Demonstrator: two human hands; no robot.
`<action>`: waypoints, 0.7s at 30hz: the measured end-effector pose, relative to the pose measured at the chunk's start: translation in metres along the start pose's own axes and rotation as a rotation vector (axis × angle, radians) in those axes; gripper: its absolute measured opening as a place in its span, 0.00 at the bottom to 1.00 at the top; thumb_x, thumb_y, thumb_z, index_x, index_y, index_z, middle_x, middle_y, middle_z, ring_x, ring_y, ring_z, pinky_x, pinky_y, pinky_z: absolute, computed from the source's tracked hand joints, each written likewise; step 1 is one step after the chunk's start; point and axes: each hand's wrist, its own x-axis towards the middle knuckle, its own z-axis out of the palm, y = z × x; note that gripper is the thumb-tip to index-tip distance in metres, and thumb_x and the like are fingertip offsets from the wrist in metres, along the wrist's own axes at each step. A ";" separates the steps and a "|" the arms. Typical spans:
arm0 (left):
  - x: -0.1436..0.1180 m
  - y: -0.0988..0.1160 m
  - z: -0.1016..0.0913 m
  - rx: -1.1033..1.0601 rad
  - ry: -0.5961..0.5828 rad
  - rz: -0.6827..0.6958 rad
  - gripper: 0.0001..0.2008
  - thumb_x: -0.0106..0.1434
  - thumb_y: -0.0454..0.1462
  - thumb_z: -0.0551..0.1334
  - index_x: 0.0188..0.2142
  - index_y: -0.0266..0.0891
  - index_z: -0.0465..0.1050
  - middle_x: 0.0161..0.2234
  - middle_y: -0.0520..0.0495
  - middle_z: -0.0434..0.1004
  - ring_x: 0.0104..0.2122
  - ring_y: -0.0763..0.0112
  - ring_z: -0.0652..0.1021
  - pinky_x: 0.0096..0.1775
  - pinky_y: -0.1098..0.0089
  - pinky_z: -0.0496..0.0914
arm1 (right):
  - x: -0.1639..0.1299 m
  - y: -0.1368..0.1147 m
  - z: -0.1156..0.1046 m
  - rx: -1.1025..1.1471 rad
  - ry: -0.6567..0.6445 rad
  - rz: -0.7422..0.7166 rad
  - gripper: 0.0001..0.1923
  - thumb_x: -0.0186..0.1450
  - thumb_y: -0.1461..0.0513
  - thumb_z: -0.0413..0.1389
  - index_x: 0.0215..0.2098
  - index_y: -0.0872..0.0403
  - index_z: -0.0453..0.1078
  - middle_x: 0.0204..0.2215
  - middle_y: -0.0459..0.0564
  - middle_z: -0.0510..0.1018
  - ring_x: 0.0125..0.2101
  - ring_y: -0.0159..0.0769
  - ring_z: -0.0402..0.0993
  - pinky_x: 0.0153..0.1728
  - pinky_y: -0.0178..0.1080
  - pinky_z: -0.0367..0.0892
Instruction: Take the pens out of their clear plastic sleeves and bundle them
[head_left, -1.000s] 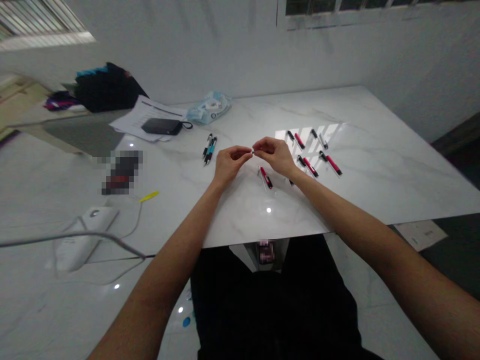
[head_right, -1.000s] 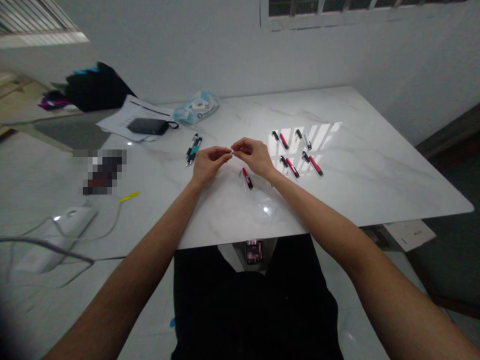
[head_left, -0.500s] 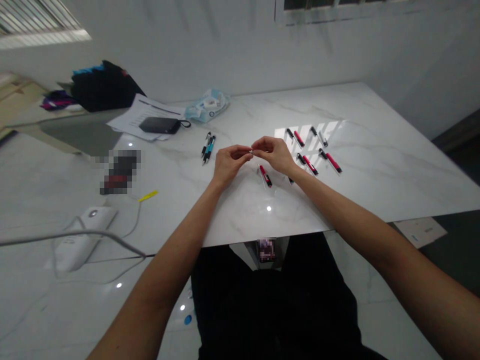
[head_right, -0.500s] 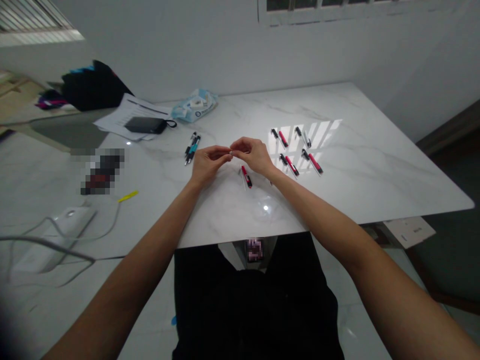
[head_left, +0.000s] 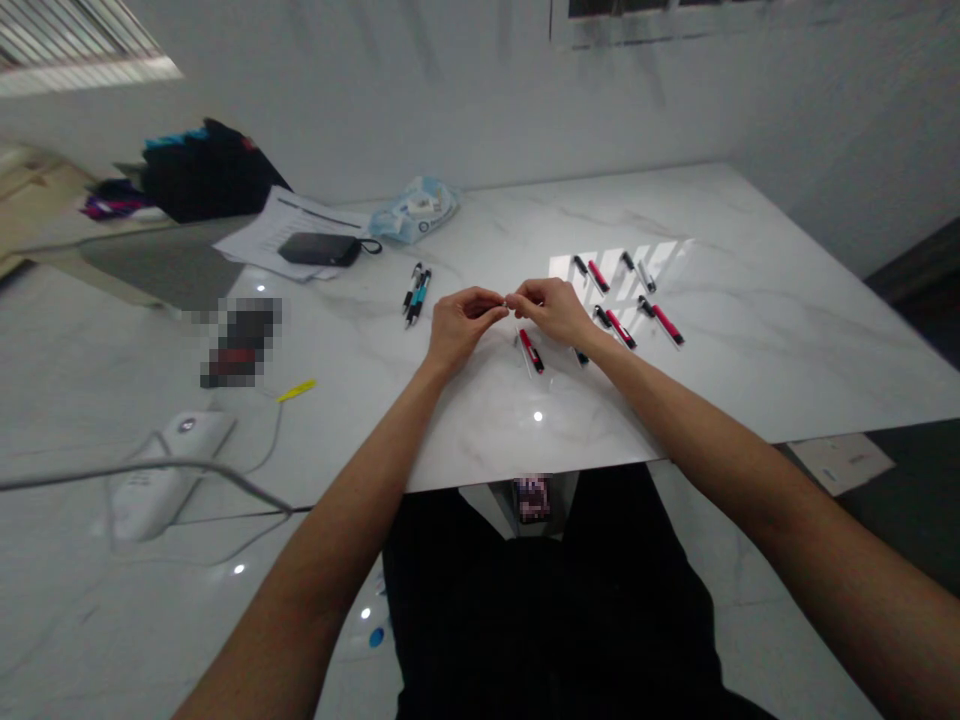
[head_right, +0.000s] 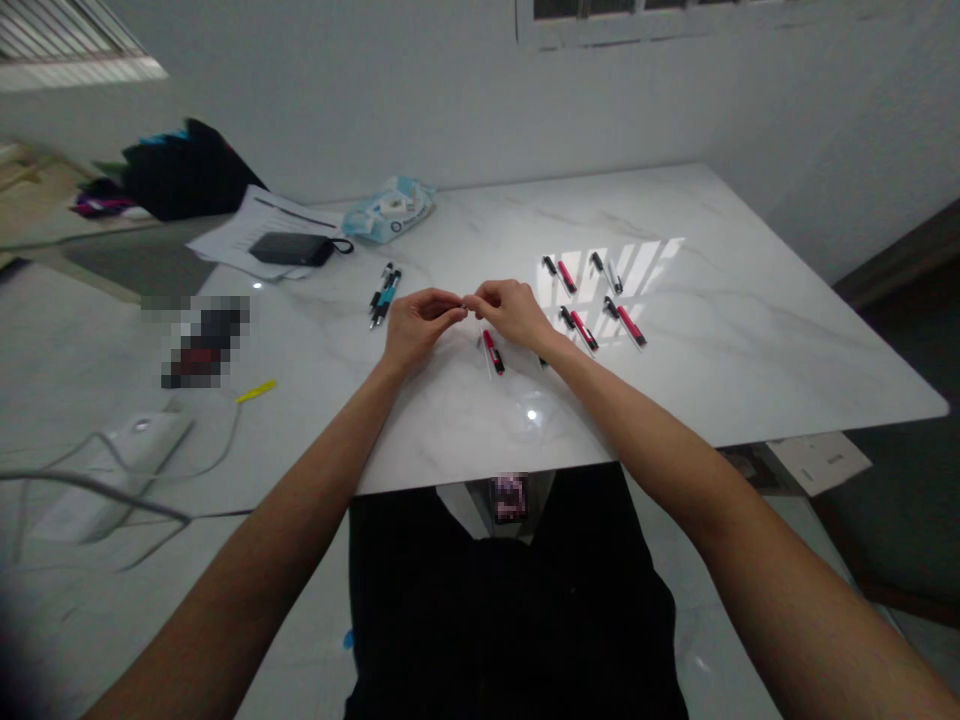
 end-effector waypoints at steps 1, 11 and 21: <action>0.000 0.001 0.000 0.006 -0.005 0.000 0.23 0.55 0.54 0.80 0.38 0.39 0.84 0.39 0.41 0.89 0.40 0.61 0.88 0.49 0.60 0.82 | 0.000 -0.001 0.000 -0.020 -0.005 0.007 0.28 0.74 0.40 0.59 0.33 0.54 0.79 0.28 0.51 0.85 0.30 0.36 0.78 0.38 0.41 0.71; -0.003 0.001 -0.001 0.011 -0.033 0.021 0.21 0.58 0.52 0.79 0.39 0.39 0.84 0.40 0.41 0.89 0.41 0.60 0.88 0.51 0.59 0.82 | 0.001 -0.005 -0.005 -0.082 -0.097 0.008 0.22 0.77 0.48 0.59 0.31 0.54 0.77 0.27 0.48 0.82 0.29 0.34 0.73 0.36 0.39 0.65; -0.002 0.000 -0.002 0.042 -0.044 0.015 0.21 0.57 0.53 0.79 0.38 0.40 0.84 0.39 0.42 0.90 0.40 0.60 0.88 0.50 0.59 0.82 | 0.001 -0.002 -0.006 -0.045 -0.144 -0.008 0.18 0.76 0.50 0.59 0.35 0.53 0.78 0.29 0.47 0.82 0.28 0.33 0.73 0.36 0.38 0.65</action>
